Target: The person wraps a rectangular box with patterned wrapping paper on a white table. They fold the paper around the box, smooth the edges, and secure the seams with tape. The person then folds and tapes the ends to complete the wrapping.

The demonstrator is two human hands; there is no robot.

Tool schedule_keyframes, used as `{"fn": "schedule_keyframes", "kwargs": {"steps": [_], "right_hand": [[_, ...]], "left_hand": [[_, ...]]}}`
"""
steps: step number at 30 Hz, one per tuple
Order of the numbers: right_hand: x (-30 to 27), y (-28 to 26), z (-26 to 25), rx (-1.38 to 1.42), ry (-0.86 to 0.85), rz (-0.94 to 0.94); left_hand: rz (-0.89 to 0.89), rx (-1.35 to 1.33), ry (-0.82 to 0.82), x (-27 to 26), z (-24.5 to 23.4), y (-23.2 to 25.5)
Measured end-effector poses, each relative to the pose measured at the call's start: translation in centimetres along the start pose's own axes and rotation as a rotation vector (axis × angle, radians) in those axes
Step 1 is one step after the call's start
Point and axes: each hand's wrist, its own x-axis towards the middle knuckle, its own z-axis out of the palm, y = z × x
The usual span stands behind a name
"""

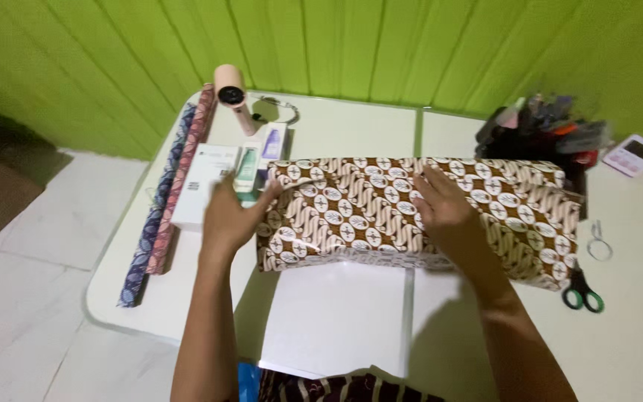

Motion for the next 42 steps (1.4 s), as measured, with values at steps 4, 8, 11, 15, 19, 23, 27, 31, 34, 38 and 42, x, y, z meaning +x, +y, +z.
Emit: {"fn": "schedule_keyframes", "kwargs": {"steps": [4,8,11,15,19,23,27,31,34,38,42], "right_hand": [[0.3,-0.1,0.0,-0.046,-0.011,-0.044],[0.5,-1.0,-0.9,0.145,-0.049,0.16],[0.9,-1.4,-1.6,0.172,-0.09,0.233],[0.9,-1.7,-1.8,0.183,-0.137,0.278],[0.8,-1.4,-1.4,0.184,-0.13,0.286],[0.6,-1.2,-1.0,0.126,-0.087,0.147],[0.5,-1.4,-0.9,0.139,-0.054,0.173],[0.6,-1.5,-0.4,0.037,0.002,0.051],[0.6,-1.6,0.1,0.08,-0.058,0.198],[0.4,-1.5,0.3,0.063,-0.014,0.128],[0.4,-1.7,0.1,0.12,-0.039,0.189]], "left_hand": [[-0.096,-0.394,-0.312,0.4,2.7,-3.5],[-0.138,-0.599,-0.359,1.5,5.0,-4.8],[-0.12,-0.923,-0.375,2.8,5.7,-4.8],[-0.149,-0.906,-0.408,3.0,5.8,-5.3],[-0.109,-0.961,-0.388,3.4,6.0,-5.3],[-0.197,-0.794,-0.263,3.6,6.2,-5.2],[-0.031,-0.706,-0.15,3.5,5.9,-4.5],[0.037,-0.307,-0.048,3.8,4.3,-2.9],[0.137,0.152,0.101,4.0,2.4,-0.5],[0.425,0.42,0.381,3.5,2.1,4.6],[0.683,0.344,-0.202,3.0,7.4,11.1]]}}
